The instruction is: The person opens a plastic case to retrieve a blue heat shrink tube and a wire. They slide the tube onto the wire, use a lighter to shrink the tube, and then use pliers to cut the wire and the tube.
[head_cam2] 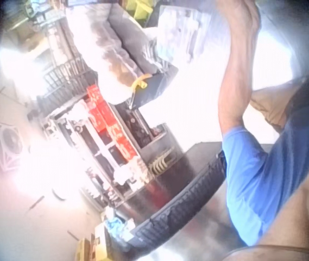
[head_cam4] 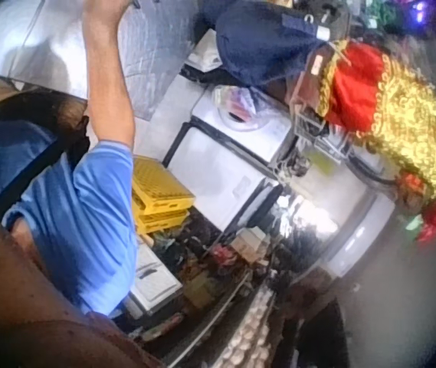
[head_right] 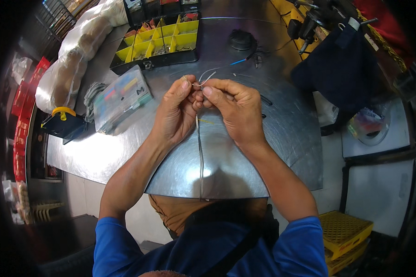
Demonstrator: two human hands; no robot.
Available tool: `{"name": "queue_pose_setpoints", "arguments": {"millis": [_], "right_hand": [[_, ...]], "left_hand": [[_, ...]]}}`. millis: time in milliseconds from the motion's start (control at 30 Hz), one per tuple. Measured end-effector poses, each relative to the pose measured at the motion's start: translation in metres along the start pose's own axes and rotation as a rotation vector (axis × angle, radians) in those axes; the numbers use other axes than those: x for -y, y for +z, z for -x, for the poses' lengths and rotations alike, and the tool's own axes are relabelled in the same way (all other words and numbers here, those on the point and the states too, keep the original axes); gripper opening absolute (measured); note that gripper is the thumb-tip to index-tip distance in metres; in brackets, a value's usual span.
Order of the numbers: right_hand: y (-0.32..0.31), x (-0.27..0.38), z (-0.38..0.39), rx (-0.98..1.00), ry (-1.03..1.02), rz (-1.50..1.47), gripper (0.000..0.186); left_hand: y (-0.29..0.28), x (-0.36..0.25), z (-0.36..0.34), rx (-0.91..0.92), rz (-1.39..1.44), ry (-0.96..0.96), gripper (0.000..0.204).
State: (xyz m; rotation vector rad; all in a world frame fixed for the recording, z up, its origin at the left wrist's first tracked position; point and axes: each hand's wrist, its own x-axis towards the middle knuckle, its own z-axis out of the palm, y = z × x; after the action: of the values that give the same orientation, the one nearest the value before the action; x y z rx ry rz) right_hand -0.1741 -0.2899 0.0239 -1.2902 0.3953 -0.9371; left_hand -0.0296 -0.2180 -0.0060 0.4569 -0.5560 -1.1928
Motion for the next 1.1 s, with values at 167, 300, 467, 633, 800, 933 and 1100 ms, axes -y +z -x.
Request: {"name": "queue_pose_setpoints", "arguments": {"millis": [167, 300, 467, 633, 800, 933, 1100], "right_hand": [[0.001, -0.002, 0.003, -0.053, -0.003, -0.04, 0.018], [-0.004, -0.001, 0.001, -0.05, -0.059, 0.031, 0.014], [-0.004, 0.005, 0.0, 0.074, -0.06, 0.017, 0.013], [-0.01, 0.004, 0.0, 0.113, 0.015, -0.092, 0.012], [-0.015, 0.013, -0.004, 0.172, 0.124, -0.304, 0.013], [-0.033, 0.027, -0.01, 0.147, 0.168, -0.254, 0.014], [-0.047, 0.007, -0.022, -0.051, -0.061, 0.178, 0.016]], "left_hand": [[0.009, 0.006, 0.007, -0.04, -0.154, 0.054, 0.019], [0.001, 0.002, 0.007, -0.053, -0.419, 0.032, 0.019], [-0.019, -0.017, -0.004, -0.205, -0.656, 0.107, 0.028], [0.009, -0.023, -0.005, -0.113, -0.365, -0.438, 0.031], [-0.006, -0.014, 0.0, 0.079, -0.14, -0.496, 0.033], [-0.001, -0.01, 0.004, 0.084, -0.27, -0.474, 0.031], [-0.004, -0.024, 0.0, 0.114, -0.684, -0.491, 0.028]]}}
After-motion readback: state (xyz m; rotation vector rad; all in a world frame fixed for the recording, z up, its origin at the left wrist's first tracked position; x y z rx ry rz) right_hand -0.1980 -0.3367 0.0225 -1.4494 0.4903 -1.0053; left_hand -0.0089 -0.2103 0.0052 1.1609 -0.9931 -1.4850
